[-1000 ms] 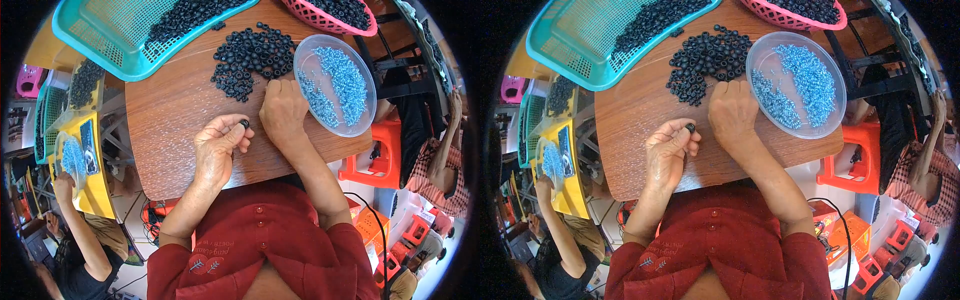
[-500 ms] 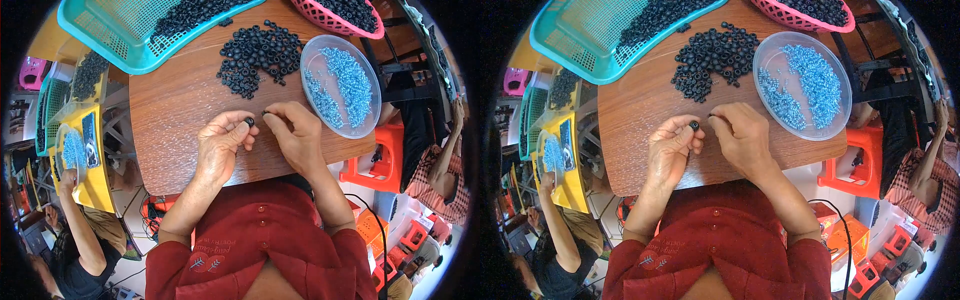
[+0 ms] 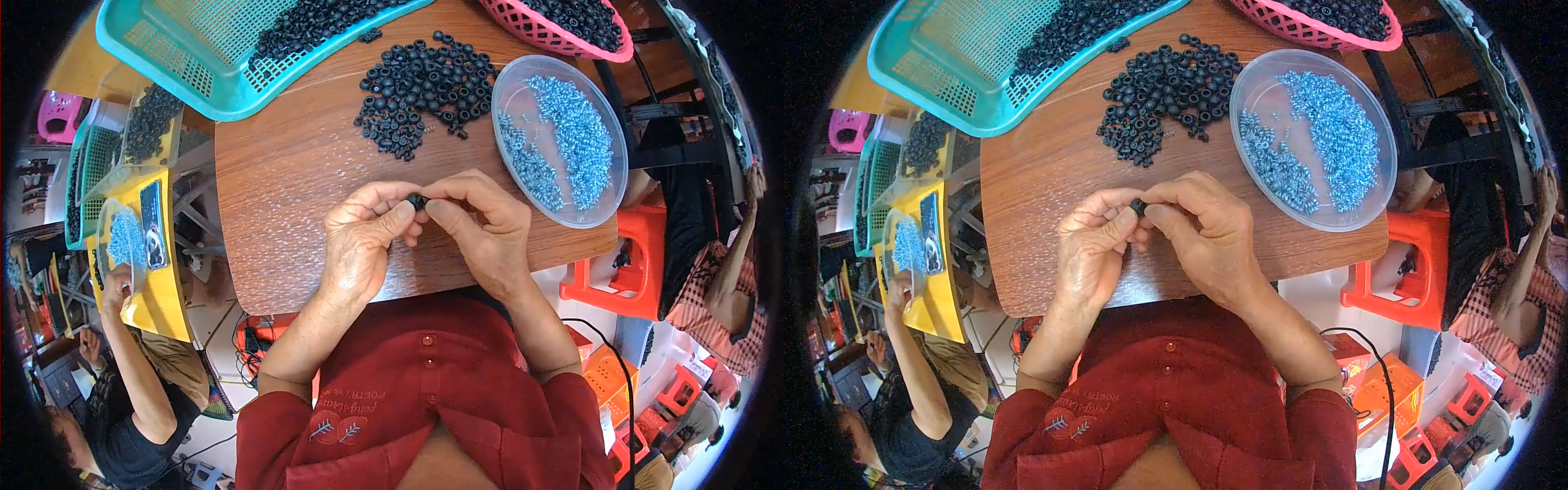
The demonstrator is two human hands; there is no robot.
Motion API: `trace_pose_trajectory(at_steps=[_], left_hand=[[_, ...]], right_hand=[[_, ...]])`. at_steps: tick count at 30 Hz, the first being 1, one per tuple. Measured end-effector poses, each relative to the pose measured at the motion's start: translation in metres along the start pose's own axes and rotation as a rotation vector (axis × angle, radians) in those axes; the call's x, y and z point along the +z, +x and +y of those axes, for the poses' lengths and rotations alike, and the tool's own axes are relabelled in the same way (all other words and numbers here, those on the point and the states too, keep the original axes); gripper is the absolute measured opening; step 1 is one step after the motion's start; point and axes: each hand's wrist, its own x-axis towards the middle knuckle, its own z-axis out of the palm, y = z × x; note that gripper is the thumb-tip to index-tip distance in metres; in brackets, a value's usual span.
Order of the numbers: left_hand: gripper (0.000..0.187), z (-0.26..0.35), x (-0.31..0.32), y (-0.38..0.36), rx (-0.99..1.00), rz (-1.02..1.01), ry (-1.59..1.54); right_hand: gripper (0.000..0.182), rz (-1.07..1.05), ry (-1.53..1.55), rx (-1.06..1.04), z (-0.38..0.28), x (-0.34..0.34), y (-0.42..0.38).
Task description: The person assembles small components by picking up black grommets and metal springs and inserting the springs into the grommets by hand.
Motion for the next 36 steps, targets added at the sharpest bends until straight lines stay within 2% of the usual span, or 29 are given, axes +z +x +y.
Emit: trace_pose_trajectory(at_steps=[7, 10, 12, 16, 17, 19, 25, 36], left_hand=[[0.02, -0.004, 0.003, 0.002, 0.01, -0.007, 0.014], [0.02, -0.007, 0.004, 0.001, 0.049, -0.001, 0.071], [0.02, -0.008, 0.005, -0.001, 0.147, -0.002, 0.196], [0.02, -0.009, 0.006, 0.0, 0.162, -0.01, 0.197], [0.02, -0.007, 0.007, 0.0, 0.136, -0.008, 0.178], [0.02, -0.004, 0.008, 0.001, 0.107, -0.007, 0.158], [0.02, 0.007, 0.011, 0.002, -0.025, -0.02, 0.016], [0.019, 0.003, 0.015, 0.004, -0.051, -0.028, 0.08]], right_hand=[[0.011, -0.003, -0.132, -0.107, -0.002, -0.005, 0.001], [0.014, 0.018, -0.159, -0.141, -0.004, -0.005, 0.004], [0.013, 0.007, -0.201, -0.176, -0.006, -0.007, 0.007], [0.012, -0.058, -0.317, -0.215, -0.009, -0.011, 0.009], [0.012, -0.058, -0.318, -0.215, -0.009, -0.011, 0.009], [0.011, -0.036, -0.167, -0.033, -0.009, -0.009, 0.008], [0.01, -0.018, 0.032, 0.097, -0.009, -0.011, 0.013], [0.008, 0.018, -0.036, -0.021, -0.006, -0.013, 0.01]])
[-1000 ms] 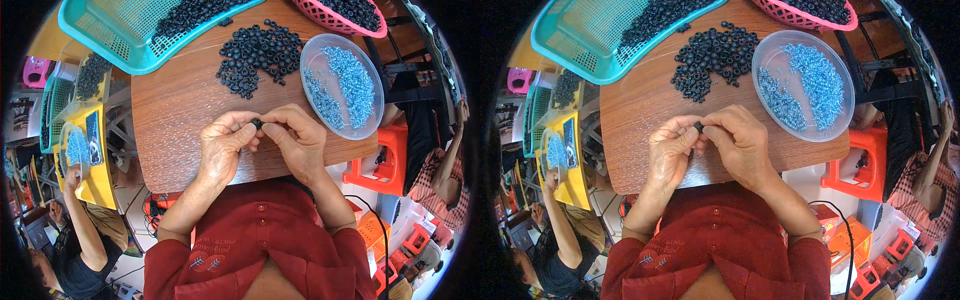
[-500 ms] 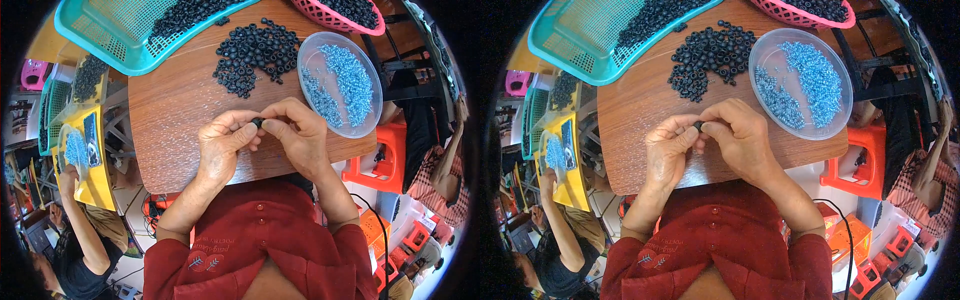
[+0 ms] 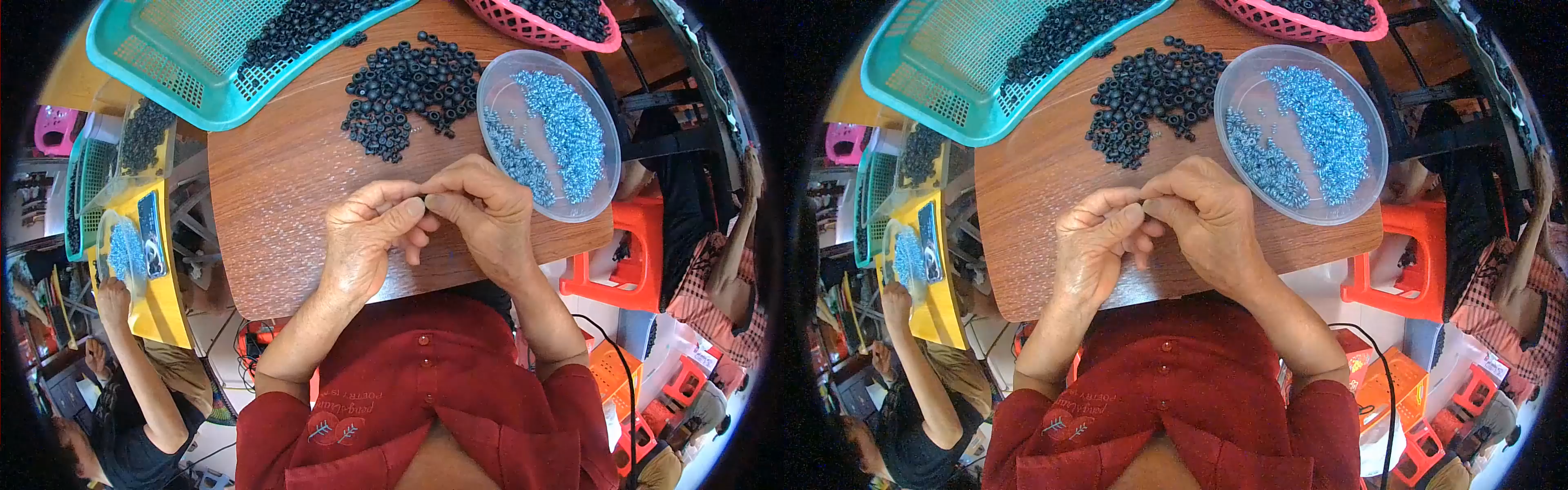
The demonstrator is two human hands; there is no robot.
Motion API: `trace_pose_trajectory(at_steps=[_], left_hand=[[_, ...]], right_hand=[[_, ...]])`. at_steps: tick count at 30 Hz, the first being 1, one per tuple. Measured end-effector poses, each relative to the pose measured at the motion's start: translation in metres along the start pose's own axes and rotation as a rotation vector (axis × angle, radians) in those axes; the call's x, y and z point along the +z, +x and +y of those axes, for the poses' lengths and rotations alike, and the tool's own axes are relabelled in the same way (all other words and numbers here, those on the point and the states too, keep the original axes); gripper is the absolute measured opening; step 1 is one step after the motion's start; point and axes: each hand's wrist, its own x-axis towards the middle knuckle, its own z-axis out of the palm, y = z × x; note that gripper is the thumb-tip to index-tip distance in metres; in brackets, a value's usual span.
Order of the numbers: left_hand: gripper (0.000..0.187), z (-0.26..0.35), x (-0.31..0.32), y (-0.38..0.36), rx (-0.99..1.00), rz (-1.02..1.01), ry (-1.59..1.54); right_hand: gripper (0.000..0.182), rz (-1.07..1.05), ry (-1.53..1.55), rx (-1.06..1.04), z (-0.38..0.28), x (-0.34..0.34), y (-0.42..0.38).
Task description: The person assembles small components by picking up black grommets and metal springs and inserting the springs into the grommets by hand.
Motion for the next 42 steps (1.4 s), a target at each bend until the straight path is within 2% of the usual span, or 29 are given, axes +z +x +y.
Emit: trace_pose_trajectory(at_steps=[7, 14, 16, 18, 20, 22, 28, 30, 37, 39, 42], left_hand=[[0.014, 0.004, 0.001, 0.002, -0.097, -0.002, -0.027], [0.011, 0.005, 0.004, 0.003, -0.075, 0.043, -0.118], [0.011, 0.004, 0.005, 0.005, -0.061, 0.042, -0.105], [0.012, 0.002, 0.01, 0.006, -0.008, 0.132, -0.068], [0.012, -0.001, 0.009, 0.008, 0.012, 0.14, -0.055], [0.012, -0.002, 0.01, 0.009, 0.029, 0.149, -0.042], [0.02, 0.003, 0.01, 0.005, -0.001, 0.055, -0.043], [0.024, 0.002, 0.005, 0.005, -0.051, -0.031, 0.048], [0.021, -0.005, 0.003, 0.004, 0.046, -0.025, 0.117], [0.02, -0.007, 0.003, 0.004, 0.128, -0.01, 0.12], [0.02, -0.006, 0.006, 0.003, 0.098, 0.032, 0.085]], right_hand=[[0.015, 0.001, -0.091, -0.127, 0.002, 0.001, -0.009], [0.026, 0.046, -0.08, -0.103, 0.002, 0.004, -0.011], [0.033, -0.004, -0.294, -0.347, 0.002, 0.003, -0.006], [0.034, -0.02, -0.326, -0.354, -0.001, 0.005, -0.005], [0.036, -0.036, -0.358, -0.362, 0.001, 0.009, -0.005], [0.037, 0.075, -0.457, -0.489, 0.011, 0.013, -0.006], [0.035, 0.084, -0.453, -0.454, 0.017, 0.007, -0.004], [0.034, 0.093, -0.437, -0.459, 0.02, 0.007, -0.004], [0.029, 0.075, -0.379, -0.5, 0.026, 0.007, -0.002], [0.027, 0.073, -0.394, -0.489, 0.022, 0.008, -0.002], [0.025, 0.058, -0.419, -0.492, 0.021, 0.009, -0.002]])
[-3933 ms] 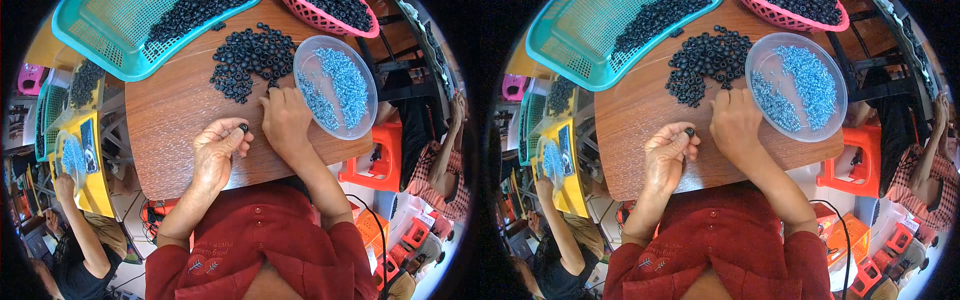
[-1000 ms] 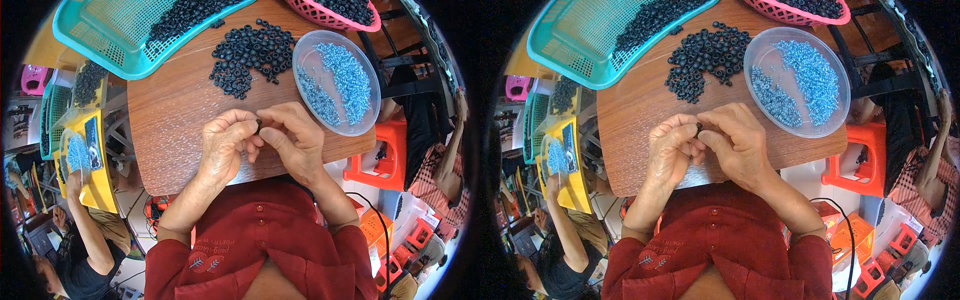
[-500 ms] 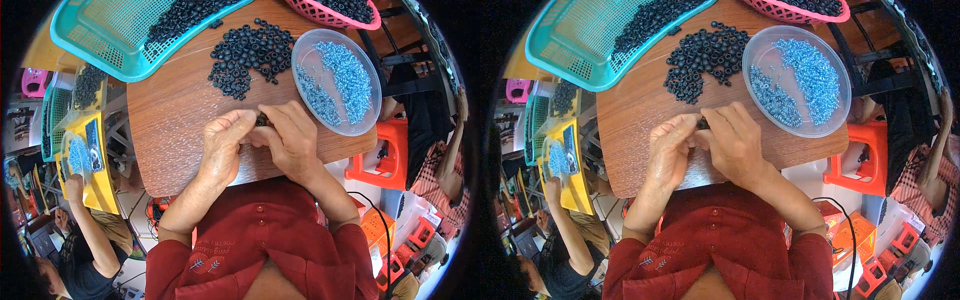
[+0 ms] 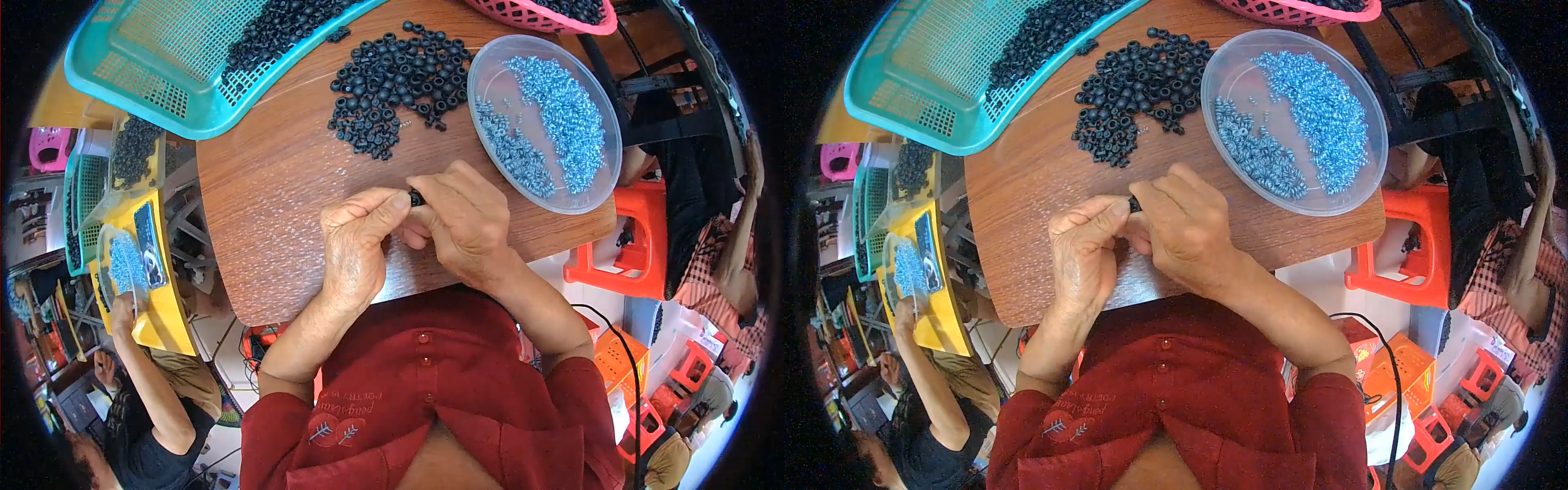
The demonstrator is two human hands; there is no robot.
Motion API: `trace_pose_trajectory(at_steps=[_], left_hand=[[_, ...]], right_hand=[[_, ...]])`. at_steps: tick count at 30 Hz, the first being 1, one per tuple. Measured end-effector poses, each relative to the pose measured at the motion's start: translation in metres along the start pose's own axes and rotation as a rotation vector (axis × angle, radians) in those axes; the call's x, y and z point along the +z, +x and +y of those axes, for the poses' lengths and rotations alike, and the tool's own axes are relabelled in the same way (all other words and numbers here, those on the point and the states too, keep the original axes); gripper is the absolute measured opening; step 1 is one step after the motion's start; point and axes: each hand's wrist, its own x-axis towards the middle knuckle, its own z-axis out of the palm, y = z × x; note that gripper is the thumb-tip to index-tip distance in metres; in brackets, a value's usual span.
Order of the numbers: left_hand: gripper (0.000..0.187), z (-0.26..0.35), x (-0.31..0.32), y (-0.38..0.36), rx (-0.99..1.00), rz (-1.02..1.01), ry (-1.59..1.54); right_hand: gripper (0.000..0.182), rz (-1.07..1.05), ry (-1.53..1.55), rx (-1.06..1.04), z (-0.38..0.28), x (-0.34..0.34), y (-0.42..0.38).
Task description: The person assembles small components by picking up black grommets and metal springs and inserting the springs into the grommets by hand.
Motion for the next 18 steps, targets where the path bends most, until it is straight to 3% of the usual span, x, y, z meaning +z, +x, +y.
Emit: trace_pose_trajectory(at_steps=[11, 15, 17, 18], left_hand=[[0.024, -0.004, -0.002, -0.002, -0.076, -0.024, -0.016], [0.026, 0.0, -0.005, 0.0, -0.065, -0.109, 0.188], [0.019, 0.004, -0.003, 0.006, 0.206, -0.042, 0.584], [0.015, 0.0, -0.005, 0.019, 0.563, -0.046, 0.802]], right_hand=[[0.028, 0.046, -0.036, -0.151, 0.008, 0.003, -0.005], [0.032, -0.035, -0.097, -0.173, 0.018, -0.025, 0.006], [0.033, -0.034, -0.237, -0.218, 0.026, -0.054, 0.03], [0.032, -0.019, -0.339, -0.249, 0.033, -0.069, 0.045]])
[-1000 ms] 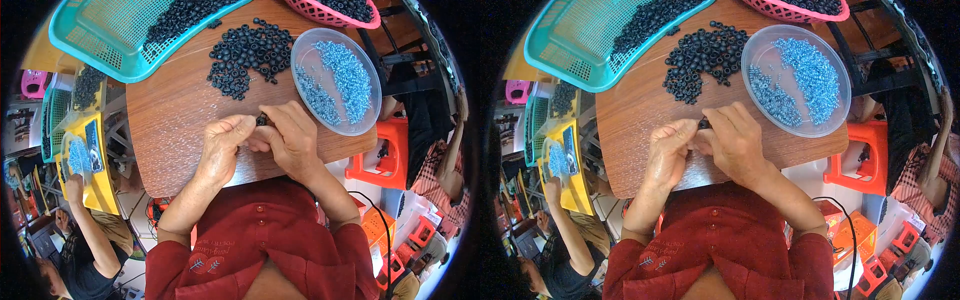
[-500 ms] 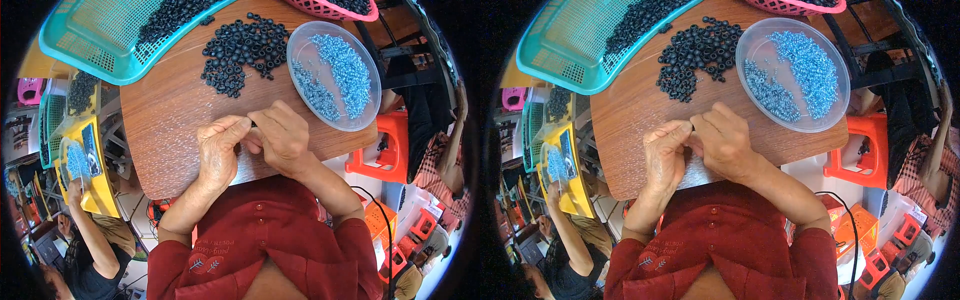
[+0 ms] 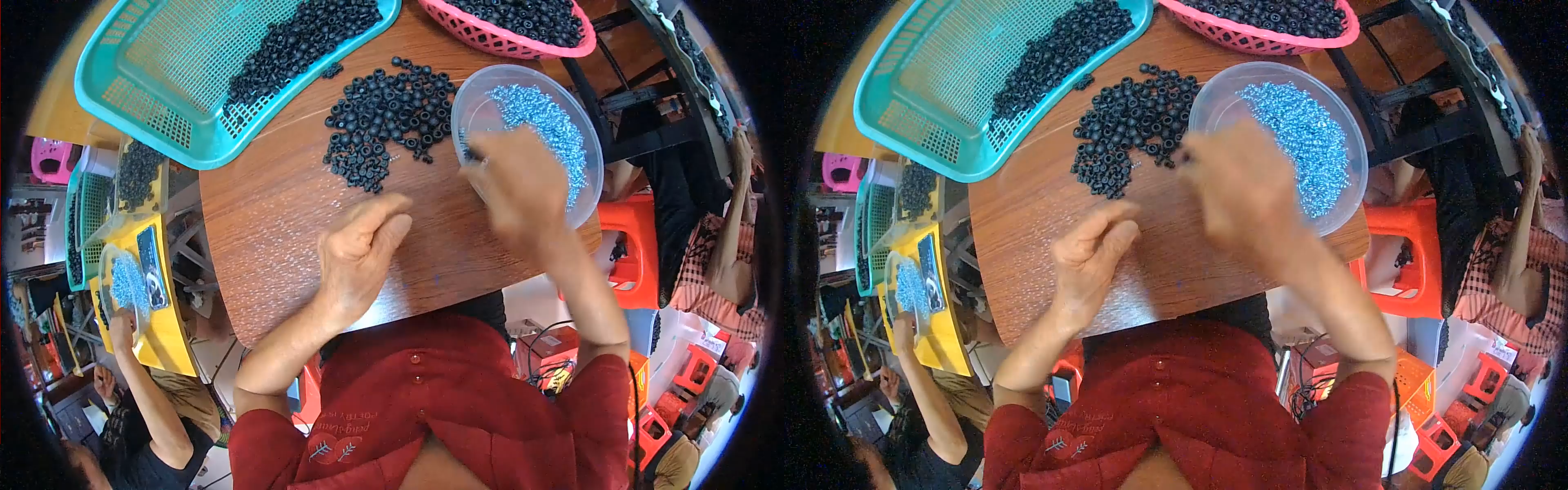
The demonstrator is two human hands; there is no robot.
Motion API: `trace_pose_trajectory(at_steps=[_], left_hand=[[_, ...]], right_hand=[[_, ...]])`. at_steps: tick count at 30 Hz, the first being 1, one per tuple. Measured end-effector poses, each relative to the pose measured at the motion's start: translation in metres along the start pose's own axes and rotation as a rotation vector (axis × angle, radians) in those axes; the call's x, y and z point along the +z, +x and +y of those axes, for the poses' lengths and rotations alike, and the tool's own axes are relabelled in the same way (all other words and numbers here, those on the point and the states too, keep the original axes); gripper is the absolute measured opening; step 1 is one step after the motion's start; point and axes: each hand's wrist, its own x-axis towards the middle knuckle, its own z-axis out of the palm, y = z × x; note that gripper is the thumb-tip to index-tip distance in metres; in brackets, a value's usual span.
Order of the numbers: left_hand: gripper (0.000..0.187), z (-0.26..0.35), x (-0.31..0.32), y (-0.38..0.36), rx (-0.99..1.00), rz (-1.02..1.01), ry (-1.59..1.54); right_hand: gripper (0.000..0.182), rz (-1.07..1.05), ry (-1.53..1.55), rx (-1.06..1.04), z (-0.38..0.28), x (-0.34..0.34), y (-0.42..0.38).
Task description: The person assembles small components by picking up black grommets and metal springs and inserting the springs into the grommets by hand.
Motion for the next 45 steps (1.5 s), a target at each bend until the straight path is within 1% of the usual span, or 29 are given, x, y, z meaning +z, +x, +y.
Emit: trace_pose_trajectory(at_steps=[1, 2, 3, 5, 6, 7, 8, 10, 12, 13, 15, 16, 19, 25, 28, 29, 31, 32, 33, 35, 36, 37, 39, 40, 41, 42, 43, 44, 45], left_hand=[[0.015, 0.002, -0.003, 0.01, 0.007, 0.002, -0.002], [0.017, 0.009, -0.008, 0.019, 0.112, -0.043, 0.229], [0.021, 0.012, -0.011, 0.028, 0.217, -0.086, 0.463], [0.023, 0.008, -0.008, 0.042, 0.246, -0.044, 0.494], [0.022, 0.006, -0.007, 0.048, 0.271, -0.019, 0.542], [0.022, 0.003, -0.006, 0.053, 0.295, 0.004, 0.59], [0.024, -0.002, -0.002, 0.057, 0.311, 0.019, 0.615], [0.025, -0.007, 0.005, 0.065, 0.356, 0.014, 0.654], [0.026, -0.016, 0.014, 0.075, 0.432, 0.0, 0.752], [0.026, -0.02, 0.016, 0.078, 0.435, 0.001, 0.755], [0.026, -0.024, 0.02, 0.083, 0.458, -0.066, 0.787], [0.024, -0.024, 0.021, 0.085, 0.461, -0.082, 0.814], [0.024, -0.026, 0.02, 0.086, 0.412, -0.123, 0.803], [0.023, -0.018, 0.017, 0.085, 0.412, -0.092, 0.761], [0.022, 0.001, 0.008, 0.081, 0.345, -0.054, 0.666], [0.022, 0.004, 0.005, 0.077, 0.345, -0.057, 0.668], [0.018, 0.009, -0.002, 0.067, 0.021, -0.044, 0.182], [0.021, 0.009, -0.006, 0.061, -0.025, -0.084, 0.069], [0.021, 0.011, -0.008, 0.056, -0.028, -0.085, 0.075], [0.021, 0.02, -0.013, 0.043, -0.282, -0.094, -0.185], [0.021, 0.026, -0.015, 0.038, -0.347, -0.093, -0.265], [0.021, 0.026, -0.015, 0.033, -0.351, -0.092, -0.267], [0.021, 0.025, -0.015, 0.025, -0.178, -0.053, -0.139], [0.02, 0.029, -0.015, 0.023, -0.138, -0.05, -0.107], [0.02, 0.033, -0.015, 0.02, -0.142, -0.047, -0.109], [0.021, 0.037, -0.015, 0.016, -0.079, -0.033, -0.006], [0.022, 0.038, -0.015, 0.014, -0.017, -0.02, 0.097], [0.021, 0.035, -0.016, 0.013, 0.071, -0.006, 0.151], [0.021, 0.034, -0.017, 0.011, 0.068, -0.004, 0.15]], right_hand=[[0.03, 0.029, -0.043, 0.042, 0.014, -0.012, 0.012], [0.028, 0.059, -0.083, 0.085, 0.03, -0.02, 0.024], [0.025, 0.101, -0.253, 0.032, 0.056, -0.024, 0.033], [0.024, 0.151, -0.217, 0.241, 0.086, -0.031, 0.052], [0.029, 0.156, -0.324, 0.187, 0.111, -0.032, 0.057], [0.032, 0.107, -0.409, 0.234, 0.124, -0.033, 0.066], [0.032, 0.119, -0.475, 0.164, 0.149, -0.029, 0.072], [0.033, 0.134, -0.541, 0.095, 0.154, -0.027, 0.087], [0.049, -0.103, -0.588, 0.404, 0.147, -0.024, 0.099], [0.049, -0.098, -0.587, 0.404, 0.147, -0.023, 0.097], [0.053, 0.098, -0.494, 0.257, 0.146, -0.015, 0.087], [0.053, 0.097, -0.492, 0.257, 0.145, -0.013, 0.083], [0.025, 0.134, -0.308, 0.166, 0.132, -0.013, 0.063], [0.023, 0.132, -0.236, 0.124, 0.082, -0.024, 0.038], [0.021, 0.152, -0.075, 0.127, 0.05, -0.025, 0.024], [0.02, 0.118, 0.032, 0.192, 0.037, -0.022, 0.017], [0.018, 0.087, 0.145, 0.259, 0.015, -0.011, 0.005], [0.019, 0.059, 0.28, 0.307, 0.005, -0.005, -0.001], [0.019, 0.03, 0.415, 0.352, -0.003, 0.001, -0.005], [0.02, 0.014, 0.503, 0.421, -0.019, 0.009, -0.008], [0.02, -0.003, 0.585, 0.488, -0.026, 0.013, -0.009], [0.02, -0.006, 0.586, 0.489, -0.032, 0.02, -0.011], [0.021, 0.058, 0.768, 0.628, -0.042, 0.032, -0.015], [0.021, 0.052, 0.769, 0.628, -0.046, 0.033, -0.015], [0.021, 0.034, 0.849, 0.71, -0.051, 0.032, -0.015], [0.021, 0.016, 0.93, 0.792, -0.055, 0.032, -0.016], [0.021, 0.01, 0.931, 0.793, -0.058, 0.033, -0.016], [0.021, 0.052, 0.997, 0.823, -0.061, 0.034, -0.016], [0.021, 0.094, 1.063, 0.853, -0.063, 0.035, -0.017]])
